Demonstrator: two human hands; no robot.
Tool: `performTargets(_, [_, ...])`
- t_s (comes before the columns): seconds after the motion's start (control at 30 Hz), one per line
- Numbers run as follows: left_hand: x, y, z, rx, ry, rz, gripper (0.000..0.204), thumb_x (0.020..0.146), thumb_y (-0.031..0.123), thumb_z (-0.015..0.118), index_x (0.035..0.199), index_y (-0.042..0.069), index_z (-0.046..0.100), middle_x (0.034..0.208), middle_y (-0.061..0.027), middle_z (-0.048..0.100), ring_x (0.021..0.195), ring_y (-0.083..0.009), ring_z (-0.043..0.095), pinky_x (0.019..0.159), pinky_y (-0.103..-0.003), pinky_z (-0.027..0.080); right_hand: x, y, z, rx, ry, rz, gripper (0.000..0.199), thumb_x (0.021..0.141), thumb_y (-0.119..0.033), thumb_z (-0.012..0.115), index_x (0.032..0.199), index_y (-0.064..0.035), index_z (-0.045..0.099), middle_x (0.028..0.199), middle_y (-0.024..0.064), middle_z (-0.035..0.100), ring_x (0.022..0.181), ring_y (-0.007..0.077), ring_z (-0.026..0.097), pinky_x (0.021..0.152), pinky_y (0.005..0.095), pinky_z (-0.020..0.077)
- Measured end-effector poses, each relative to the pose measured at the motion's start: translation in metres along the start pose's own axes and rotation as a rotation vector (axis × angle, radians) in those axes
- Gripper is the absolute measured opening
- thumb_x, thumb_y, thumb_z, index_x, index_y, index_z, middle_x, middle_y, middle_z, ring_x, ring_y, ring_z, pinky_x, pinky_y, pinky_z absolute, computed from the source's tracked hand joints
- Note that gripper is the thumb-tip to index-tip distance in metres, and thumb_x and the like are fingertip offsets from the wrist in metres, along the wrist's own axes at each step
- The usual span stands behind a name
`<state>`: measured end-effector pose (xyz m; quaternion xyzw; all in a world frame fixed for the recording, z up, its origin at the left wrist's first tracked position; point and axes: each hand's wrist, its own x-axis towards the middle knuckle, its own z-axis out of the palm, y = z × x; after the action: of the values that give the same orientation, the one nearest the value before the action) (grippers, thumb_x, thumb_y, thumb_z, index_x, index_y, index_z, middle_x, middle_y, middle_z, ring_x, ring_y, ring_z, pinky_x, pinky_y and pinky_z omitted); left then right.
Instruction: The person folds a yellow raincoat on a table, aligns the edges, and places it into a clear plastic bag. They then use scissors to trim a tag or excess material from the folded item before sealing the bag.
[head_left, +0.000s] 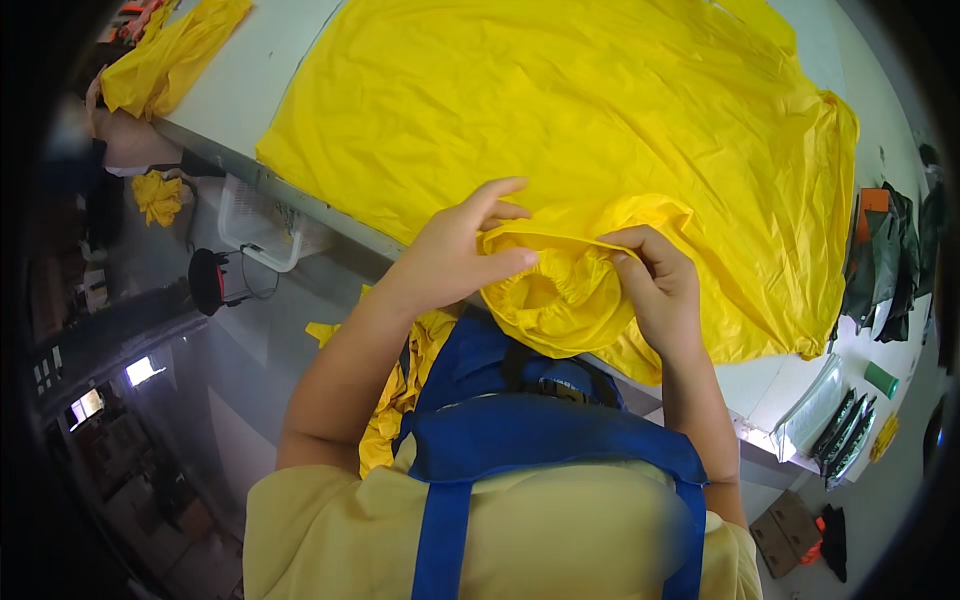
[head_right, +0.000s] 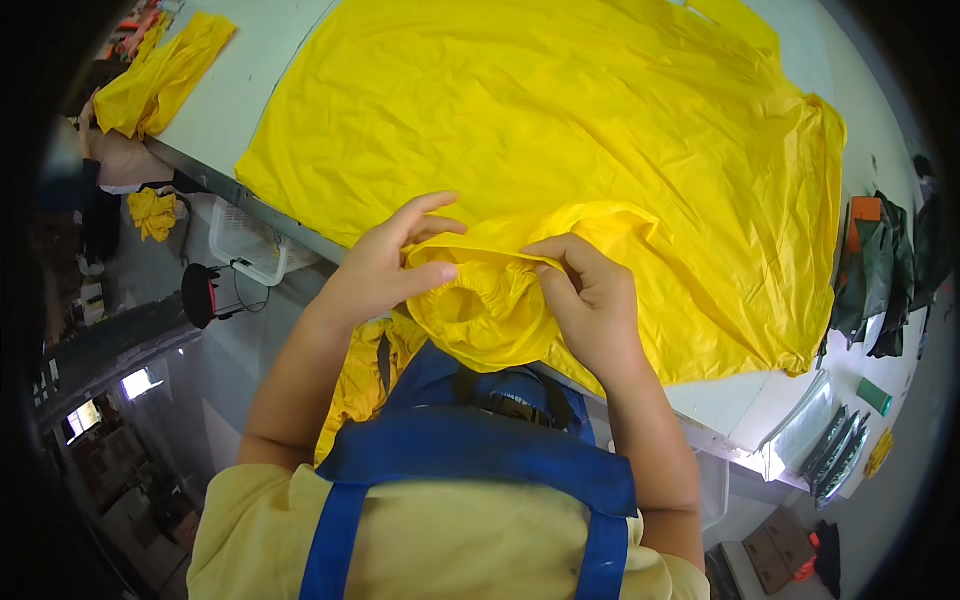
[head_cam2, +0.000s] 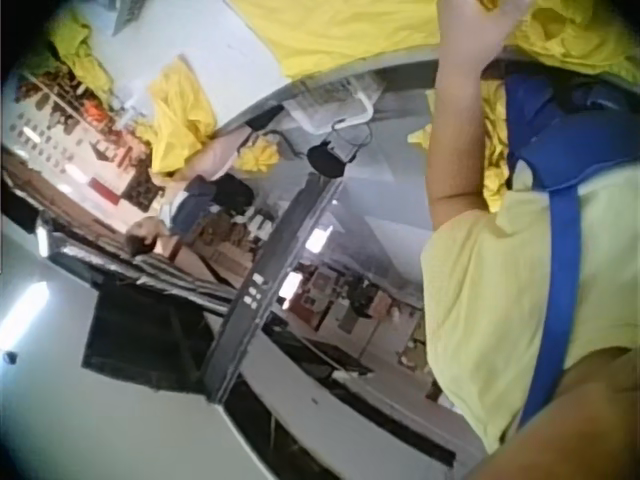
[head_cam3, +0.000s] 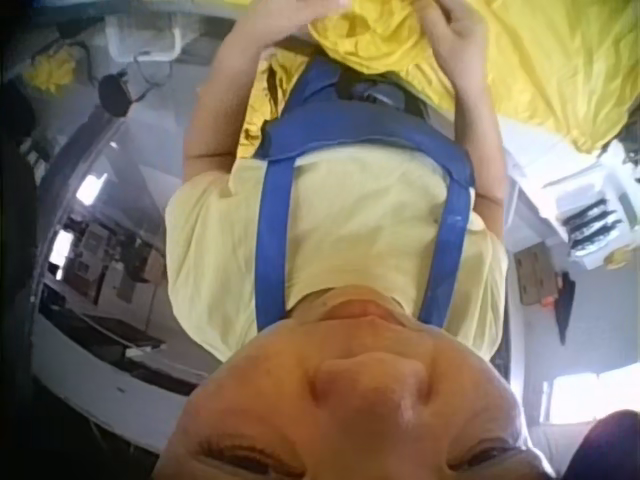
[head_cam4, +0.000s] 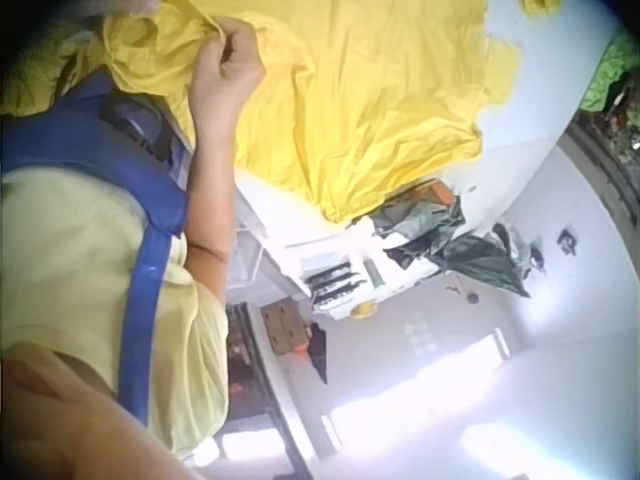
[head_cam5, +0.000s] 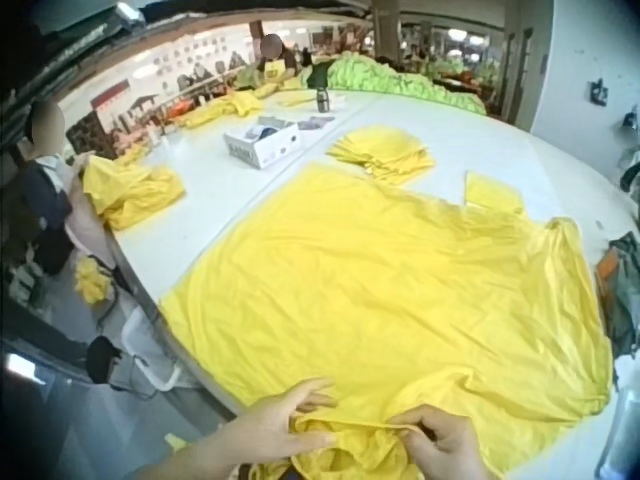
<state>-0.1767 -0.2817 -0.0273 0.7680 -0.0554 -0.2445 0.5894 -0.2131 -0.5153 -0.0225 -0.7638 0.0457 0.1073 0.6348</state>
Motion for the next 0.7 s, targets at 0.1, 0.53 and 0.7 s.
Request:
performTargets(0.1, [0.001, 0.019, 0.004, 0.235, -0.096, 0.044, 0.043, 0.077, 0.009, 0.069, 0.118, 0.005, 0.060, 0.092, -0.0098, 0.062, 0.086, -0.0176, 0.059, 0.078, -0.028, 0.047, -0.004, -0.010, 0.005, -0.145, 0.041, -0.112, 0.017, 0.083, 0.001, 0.056, 0.098, -0.0007, 0.064, 0.066, 0.0023, 0.053, 0.057, 0.0057, 0.044, 0.053, 0.0210, 0.0374])
performTargets(0.53, [-0.031, 0.014, 0.020, 0.185, 0.297, 0.225, 0.031, 0.078, -0.008, 0.059, 0.107, 0.002, 0.057, 0.102, -0.0039, 0.052, 0.083, -0.0133, 0.056, 0.069, -0.020, 0.046, -0.024, -0.003, 0.002, -0.404, 0.256, -0.668, 0.033, 0.067, 0.008, 0.059, 0.098, -0.0012, 0.065, 0.075, 0.0126, 0.063, 0.056, 0.0243, 0.055, 0.053, 0.0301, 0.0452])
performTargets(0.7, [-0.048, 0.007, 0.022, -0.108, 0.157, -0.130, 0.039, 0.079, -0.011, 0.055, 0.116, 0.002, 0.049, 0.107, -0.0052, 0.049, 0.099, -0.0111, 0.052, 0.078, -0.021, 0.046, -0.027, 0.003, -0.001, -0.443, 0.184, -0.813, 0.038, 0.061, 0.009, 0.061, 0.098, -0.0004, 0.065, 0.065, 0.0101, 0.053, 0.050, 0.0240, 0.048, 0.048, 0.0331, 0.0385])
